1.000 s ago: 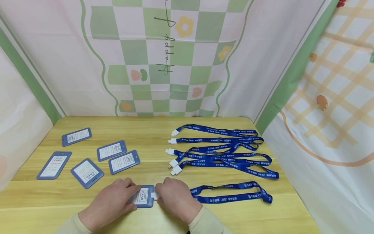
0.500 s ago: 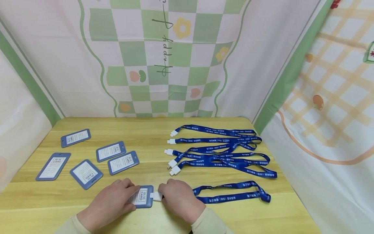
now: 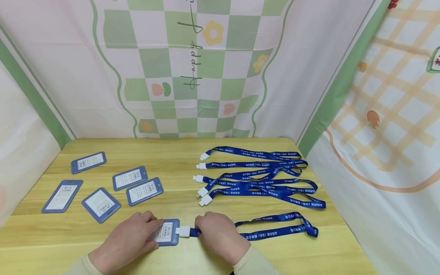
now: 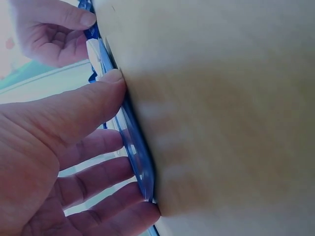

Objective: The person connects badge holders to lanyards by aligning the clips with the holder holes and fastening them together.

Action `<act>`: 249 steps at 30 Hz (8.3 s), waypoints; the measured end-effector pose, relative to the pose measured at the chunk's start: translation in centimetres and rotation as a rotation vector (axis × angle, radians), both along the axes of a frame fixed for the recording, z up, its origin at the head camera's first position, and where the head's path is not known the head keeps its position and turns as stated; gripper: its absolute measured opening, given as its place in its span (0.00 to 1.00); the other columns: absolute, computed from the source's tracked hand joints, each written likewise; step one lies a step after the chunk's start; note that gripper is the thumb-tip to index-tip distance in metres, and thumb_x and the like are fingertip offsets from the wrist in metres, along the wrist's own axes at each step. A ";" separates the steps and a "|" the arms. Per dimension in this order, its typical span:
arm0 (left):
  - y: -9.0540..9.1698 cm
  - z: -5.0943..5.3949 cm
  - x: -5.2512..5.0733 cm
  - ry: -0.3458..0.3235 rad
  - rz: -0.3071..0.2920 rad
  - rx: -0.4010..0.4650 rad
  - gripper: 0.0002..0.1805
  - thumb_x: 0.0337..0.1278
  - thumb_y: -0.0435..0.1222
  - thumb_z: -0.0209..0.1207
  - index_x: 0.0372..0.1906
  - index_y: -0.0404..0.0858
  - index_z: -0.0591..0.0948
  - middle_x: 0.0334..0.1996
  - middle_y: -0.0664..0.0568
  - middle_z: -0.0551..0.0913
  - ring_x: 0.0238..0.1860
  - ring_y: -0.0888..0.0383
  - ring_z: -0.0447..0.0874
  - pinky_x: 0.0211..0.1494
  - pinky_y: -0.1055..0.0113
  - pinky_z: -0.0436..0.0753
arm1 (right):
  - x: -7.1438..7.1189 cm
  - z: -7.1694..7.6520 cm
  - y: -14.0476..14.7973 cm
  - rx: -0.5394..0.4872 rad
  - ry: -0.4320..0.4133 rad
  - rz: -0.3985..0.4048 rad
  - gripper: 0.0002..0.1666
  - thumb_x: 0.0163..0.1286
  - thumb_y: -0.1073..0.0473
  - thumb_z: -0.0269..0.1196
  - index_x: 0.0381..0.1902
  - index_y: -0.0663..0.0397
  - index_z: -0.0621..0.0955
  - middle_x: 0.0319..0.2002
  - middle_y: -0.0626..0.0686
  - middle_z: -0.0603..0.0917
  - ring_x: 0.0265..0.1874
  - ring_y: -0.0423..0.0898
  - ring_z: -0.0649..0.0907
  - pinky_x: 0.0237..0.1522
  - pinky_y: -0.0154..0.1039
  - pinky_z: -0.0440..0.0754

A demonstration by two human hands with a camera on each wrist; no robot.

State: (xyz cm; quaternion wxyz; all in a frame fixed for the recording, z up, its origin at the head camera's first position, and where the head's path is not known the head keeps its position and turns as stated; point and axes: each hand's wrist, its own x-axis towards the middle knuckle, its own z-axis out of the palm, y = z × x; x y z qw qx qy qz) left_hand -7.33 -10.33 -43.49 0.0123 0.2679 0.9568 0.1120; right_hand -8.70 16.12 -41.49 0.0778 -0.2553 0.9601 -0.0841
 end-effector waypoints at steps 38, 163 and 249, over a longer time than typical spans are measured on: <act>-0.8 0.3 1.3 -0.107 -0.003 -0.035 0.31 0.56 0.53 0.70 0.62 0.43 0.84 0.45 0.54 0.84 0.43 0.58 0.82 0.48 0.57 0.88 | 0.3 1.5 7.5 -0.013 -0.286 -0.174 0.04 0.66 0.57 0.72 0.34 0.42 0.86 0.30 0.38 0.83 0.28 0.38 0.77 0.36 0.41 0.83; -0.9 0.1 2.1 -0.197 -0.022 -0.045 0.30 0.51 0.51 0.75 0.59 0.44 0.84 0.43 0.54 0.84 0.42 0.58 0.82 0.48 0.59 0.88 | -5.3 0.3 1.7 0.100 0.278 -0.005 0.12 0.64 0.63 0.73 0.45 0.46 0.89 0.38 0.48 0.91 0.36 0.46 0.88 0.38 0.40 0.90; -0.9 0.2 2.5 -0.194 -0.019 -0.036 0.28 0.52 0.51 0.74 0.57 0.45 0.84 0.41 0.55 0.83 0.38 0.62 0.79 0.43 0.62 0.86 | -3.4 0.5 -1.0 0.087 0.102 0.047 0.06 0.65 0.55 0.70 0.29 0.46 0.84 0.21 0.43 0.77 0.20 0.38 0.72 0.21 0.33 0.73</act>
